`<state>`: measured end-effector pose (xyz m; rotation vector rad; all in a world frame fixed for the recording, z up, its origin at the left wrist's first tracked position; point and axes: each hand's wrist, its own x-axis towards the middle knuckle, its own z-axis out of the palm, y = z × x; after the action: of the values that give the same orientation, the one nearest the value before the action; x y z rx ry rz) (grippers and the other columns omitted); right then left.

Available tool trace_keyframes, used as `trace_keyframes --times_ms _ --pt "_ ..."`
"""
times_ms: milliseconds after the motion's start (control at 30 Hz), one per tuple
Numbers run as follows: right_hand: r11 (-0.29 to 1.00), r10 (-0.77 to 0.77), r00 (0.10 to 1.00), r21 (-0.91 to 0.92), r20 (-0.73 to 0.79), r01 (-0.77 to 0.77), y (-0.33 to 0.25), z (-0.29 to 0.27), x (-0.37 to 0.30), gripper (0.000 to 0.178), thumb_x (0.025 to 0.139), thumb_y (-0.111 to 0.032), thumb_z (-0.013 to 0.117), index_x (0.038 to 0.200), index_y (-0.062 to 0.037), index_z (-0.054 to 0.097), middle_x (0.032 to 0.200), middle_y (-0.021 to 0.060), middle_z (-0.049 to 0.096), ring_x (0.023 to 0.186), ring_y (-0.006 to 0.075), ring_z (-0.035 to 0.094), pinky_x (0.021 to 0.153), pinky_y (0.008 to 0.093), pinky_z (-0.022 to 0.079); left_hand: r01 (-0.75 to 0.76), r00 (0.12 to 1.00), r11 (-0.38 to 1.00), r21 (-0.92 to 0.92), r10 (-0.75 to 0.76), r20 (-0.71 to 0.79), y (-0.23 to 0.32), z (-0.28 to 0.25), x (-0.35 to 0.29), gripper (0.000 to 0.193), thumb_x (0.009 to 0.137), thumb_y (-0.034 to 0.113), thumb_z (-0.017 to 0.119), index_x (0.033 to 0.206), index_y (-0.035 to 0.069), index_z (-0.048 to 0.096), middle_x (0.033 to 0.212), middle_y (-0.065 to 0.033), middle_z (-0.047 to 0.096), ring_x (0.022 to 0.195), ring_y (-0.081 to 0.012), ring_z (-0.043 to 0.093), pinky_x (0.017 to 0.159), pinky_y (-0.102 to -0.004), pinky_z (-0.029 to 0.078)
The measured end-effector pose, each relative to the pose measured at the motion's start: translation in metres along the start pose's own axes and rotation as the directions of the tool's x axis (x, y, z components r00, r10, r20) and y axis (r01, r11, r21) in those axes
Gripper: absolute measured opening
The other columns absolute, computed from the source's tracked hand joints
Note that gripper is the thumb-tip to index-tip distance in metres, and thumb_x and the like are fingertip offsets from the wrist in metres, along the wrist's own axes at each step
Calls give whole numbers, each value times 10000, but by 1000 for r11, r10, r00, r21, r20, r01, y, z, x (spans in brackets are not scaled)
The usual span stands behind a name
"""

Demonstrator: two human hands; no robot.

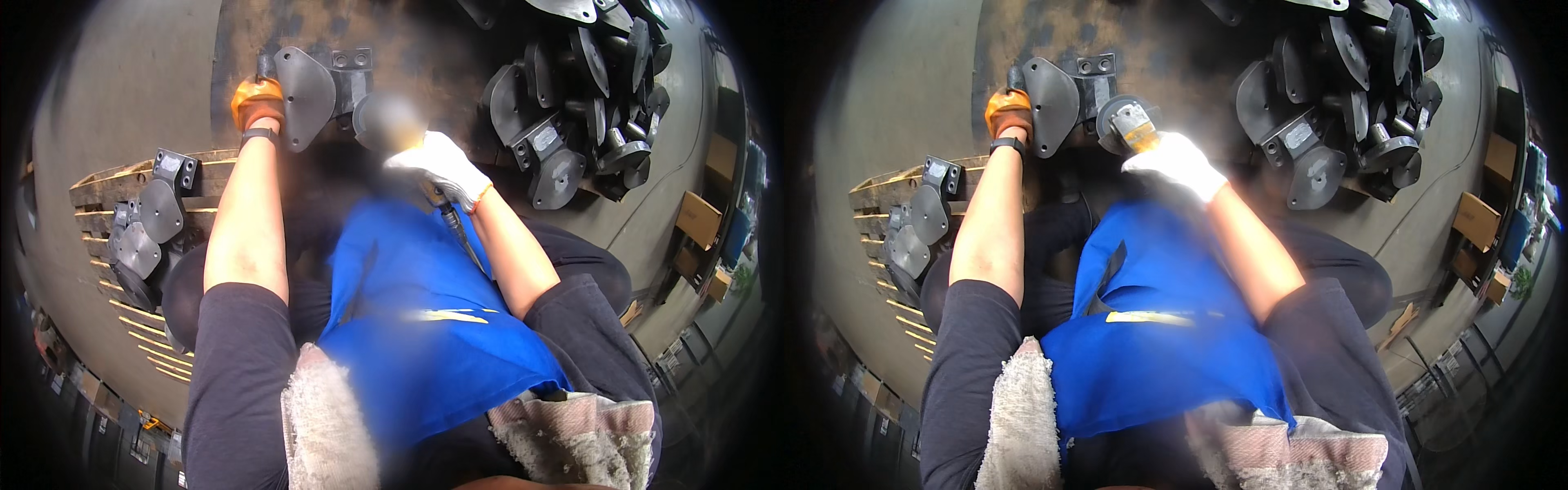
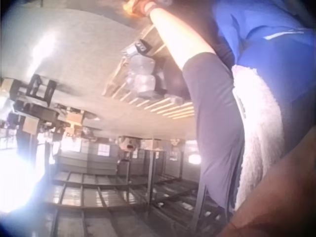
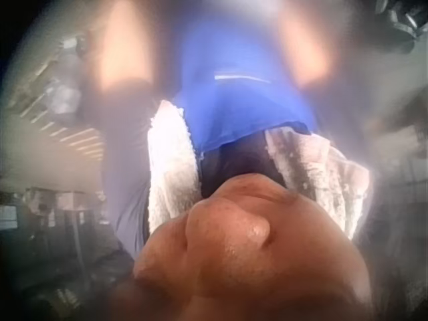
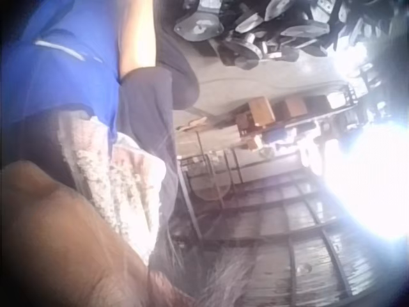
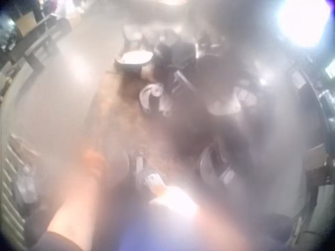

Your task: The person sits on the floor and uses a handheld angle grinder to smooth the edges of metal parts. They hold each part with a gloved hand, grind the surface, and then place the finished part onto a wooden pallet.

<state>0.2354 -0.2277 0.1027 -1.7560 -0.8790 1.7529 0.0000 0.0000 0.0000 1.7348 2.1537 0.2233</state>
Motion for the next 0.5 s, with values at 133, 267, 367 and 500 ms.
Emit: trace_keyframes --times_ms 133,267,367,500 --pt "975 33 998 218 50 -43 -2 5 5 280 832 -283 821 858 -31 702 704 61 664 618 142 618 586 304 497 6 1000 1000 7 -6 -7 6 -16 -3 415 935 441 600 1061 79 759 1043 -228 740 1025 -430 699 873 -486 561" --pt "970 69 996 230 48 -78 -27 7 15 250 831 -253 814 849 -35 693 701 48 653 608 137 608 568 286 482 29 1000 998 -50 -29 4 5 -21 -2 621 951 622 523 1055 58 761 1035 -233 739 1032 -448 685 888 -493 541" --pt "927 103 993 356 64 -119 -38 4 18 220 831 -224 806 842 -39 687 692 50 640 585 136 594 550 298 477 10 1000 999 -51 -10 -3 -2 -15 -2 695 965 696 483 1048 67 768 1038 -229 739 1042 -456 678 891 -491 533" --pt "877 92 994 468 67 -113 -20 14 3 184 811 -166 819 831 -44 683 707 58 648 602 145 612 553 292 482 32 999 999 -34 -31 5 0 -16 -2 705 964 705 476 1036 68 769 1036 -235 736 1042 -457 679 886 -495 536"
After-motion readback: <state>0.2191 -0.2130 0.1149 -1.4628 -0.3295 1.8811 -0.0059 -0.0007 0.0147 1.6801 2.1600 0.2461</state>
